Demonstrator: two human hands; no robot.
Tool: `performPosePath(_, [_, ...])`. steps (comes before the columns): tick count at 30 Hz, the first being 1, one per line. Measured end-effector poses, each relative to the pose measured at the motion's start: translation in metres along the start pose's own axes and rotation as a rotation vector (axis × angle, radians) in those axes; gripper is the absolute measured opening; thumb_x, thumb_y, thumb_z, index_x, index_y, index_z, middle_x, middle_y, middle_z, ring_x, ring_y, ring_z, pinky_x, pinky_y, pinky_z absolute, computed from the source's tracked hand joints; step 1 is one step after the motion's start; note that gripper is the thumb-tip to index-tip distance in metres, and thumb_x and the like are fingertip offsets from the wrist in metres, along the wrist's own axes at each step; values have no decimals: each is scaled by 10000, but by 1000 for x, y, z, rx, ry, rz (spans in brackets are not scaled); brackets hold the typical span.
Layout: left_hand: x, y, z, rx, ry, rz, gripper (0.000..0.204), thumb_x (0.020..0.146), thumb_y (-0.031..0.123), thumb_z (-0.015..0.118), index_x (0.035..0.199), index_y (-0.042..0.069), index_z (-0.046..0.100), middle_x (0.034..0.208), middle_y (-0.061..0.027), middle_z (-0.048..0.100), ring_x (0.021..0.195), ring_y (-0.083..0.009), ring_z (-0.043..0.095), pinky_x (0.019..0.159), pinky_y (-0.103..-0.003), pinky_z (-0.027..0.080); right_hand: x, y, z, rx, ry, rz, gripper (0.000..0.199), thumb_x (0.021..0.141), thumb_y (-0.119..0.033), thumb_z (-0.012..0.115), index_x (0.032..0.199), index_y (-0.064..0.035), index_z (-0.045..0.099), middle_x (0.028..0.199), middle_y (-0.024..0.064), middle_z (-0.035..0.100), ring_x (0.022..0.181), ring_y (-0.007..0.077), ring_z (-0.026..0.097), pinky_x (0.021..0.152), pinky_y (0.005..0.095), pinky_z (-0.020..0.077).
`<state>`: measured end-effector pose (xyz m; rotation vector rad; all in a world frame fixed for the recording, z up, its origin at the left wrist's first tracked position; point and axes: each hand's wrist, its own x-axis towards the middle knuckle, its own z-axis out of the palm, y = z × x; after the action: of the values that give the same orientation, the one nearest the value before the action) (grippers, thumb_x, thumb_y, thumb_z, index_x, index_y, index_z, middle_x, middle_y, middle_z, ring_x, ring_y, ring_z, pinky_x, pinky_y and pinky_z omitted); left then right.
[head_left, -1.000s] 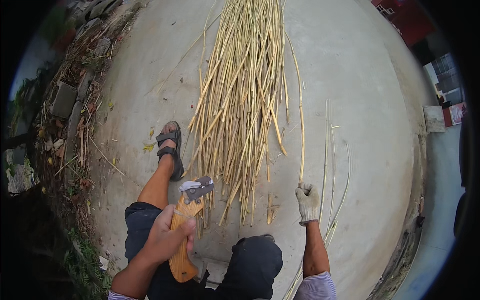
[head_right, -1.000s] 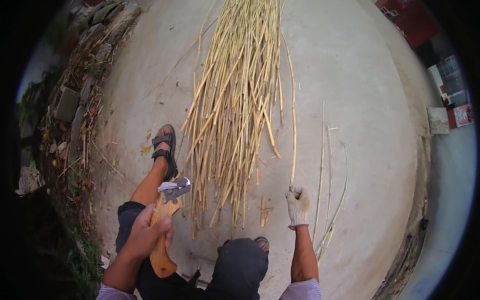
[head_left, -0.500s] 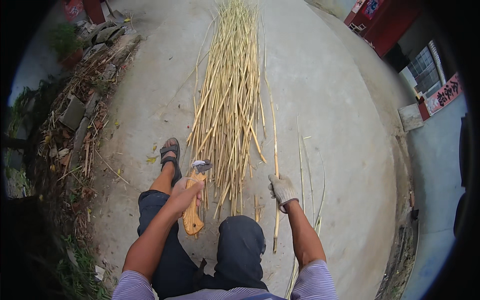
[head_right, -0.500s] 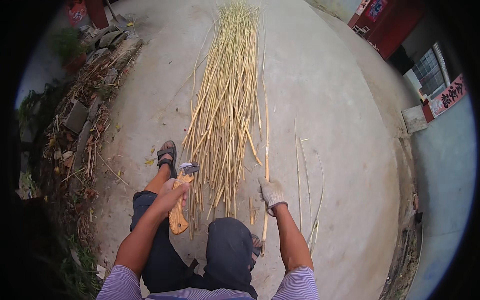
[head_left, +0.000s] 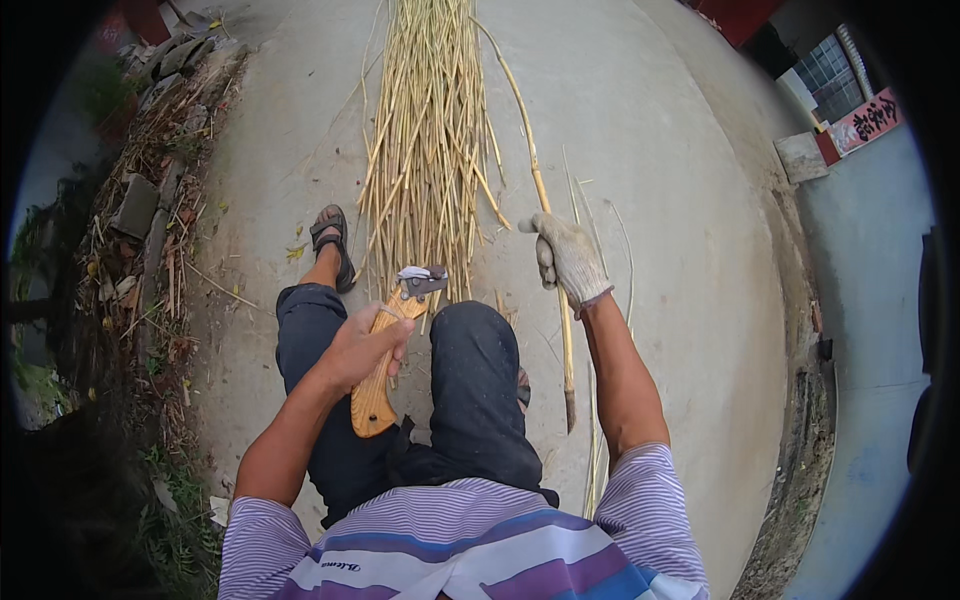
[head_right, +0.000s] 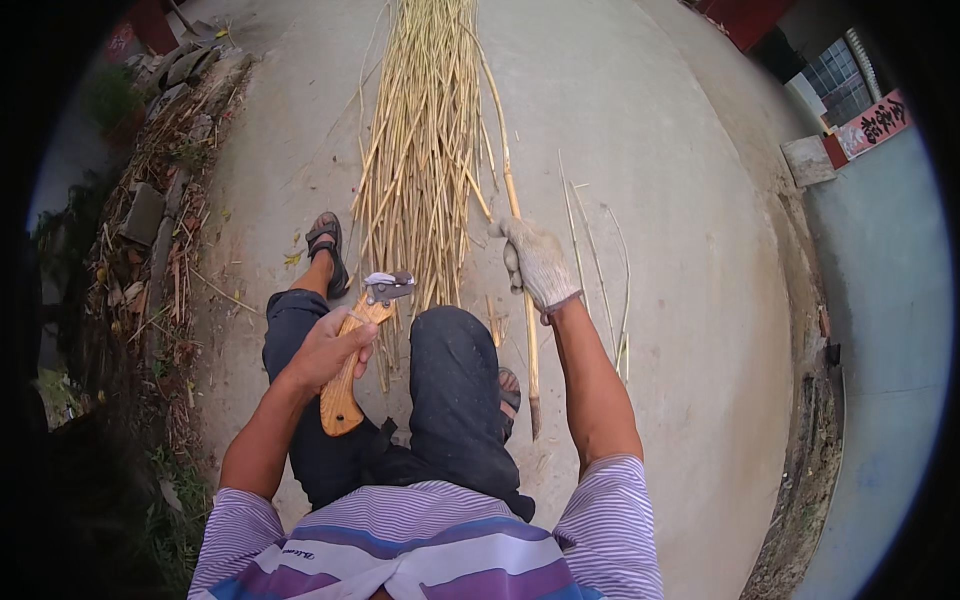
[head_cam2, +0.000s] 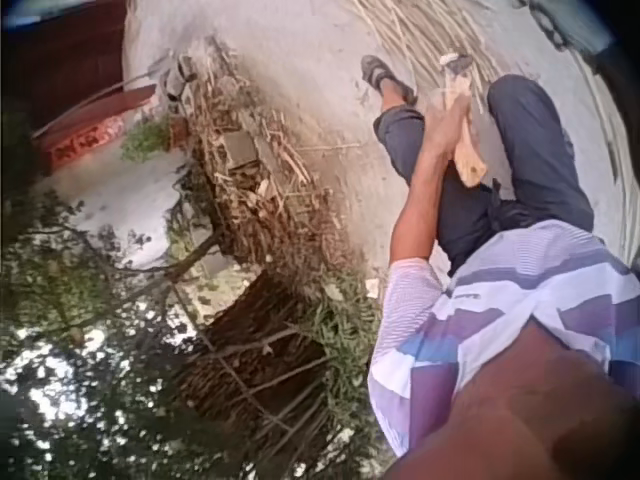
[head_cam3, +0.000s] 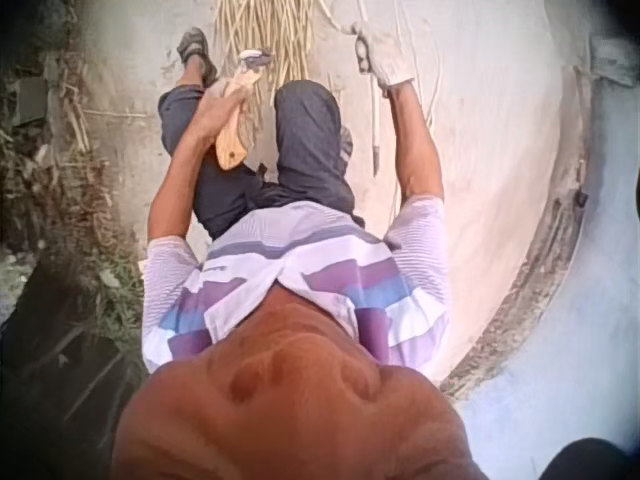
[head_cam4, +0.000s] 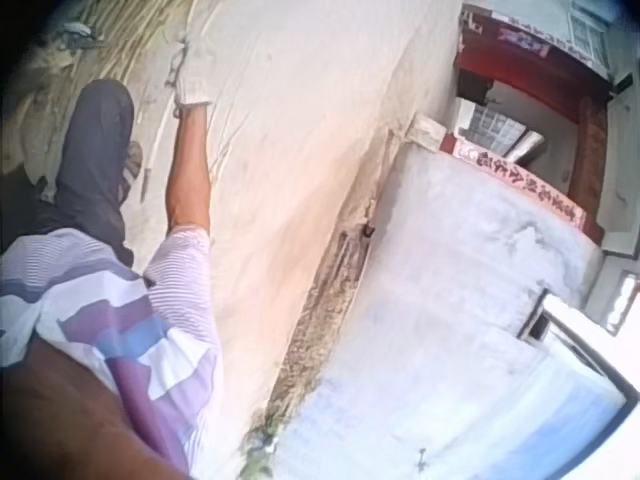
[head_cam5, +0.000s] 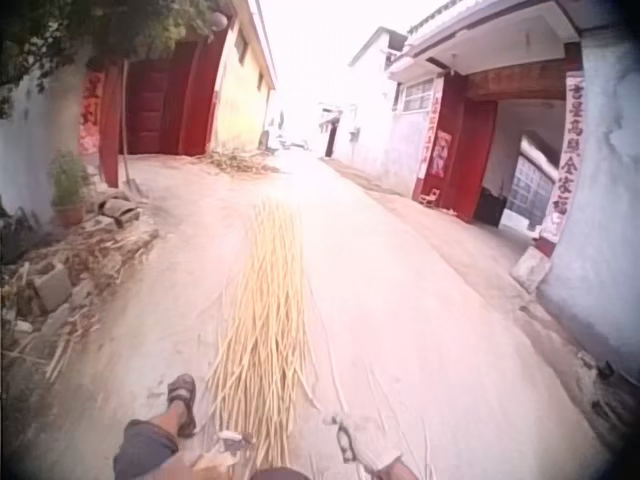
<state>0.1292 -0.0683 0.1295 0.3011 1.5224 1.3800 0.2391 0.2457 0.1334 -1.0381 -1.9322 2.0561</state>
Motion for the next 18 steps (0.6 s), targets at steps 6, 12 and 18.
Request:
performPosePath(6, [-84,-3,31,21,-269,-192,295,987,275,662,1014,31,499,702,-4,545,539,-89,549,513,-240,464,9,-43,41,66,34,-153,335,1000,-299,548,1053,-2,692,534,-33,450,407,86,425,378,267,362])
performPosePath(12, [-120,-27,38,76,-381,-183,341,979,281,681,1045,14,478,717,-2,566,551,-70,559,512,-237,473,29,-66,71,140,18,-289,313,986,-292,534,1024,-37,712,565,-22,501,412,101,457,381,287,404])
performPosePath(18, [-129,-21,37,238,-238,-83,406,963,269,696,1133,-28,480,744,-24,590,558,-73,558,512,-240,481,19,-87,94,198,64,-368,318,973,-283,540,1035,-19,707,567,-13,501,406,103,457,379,300,414])
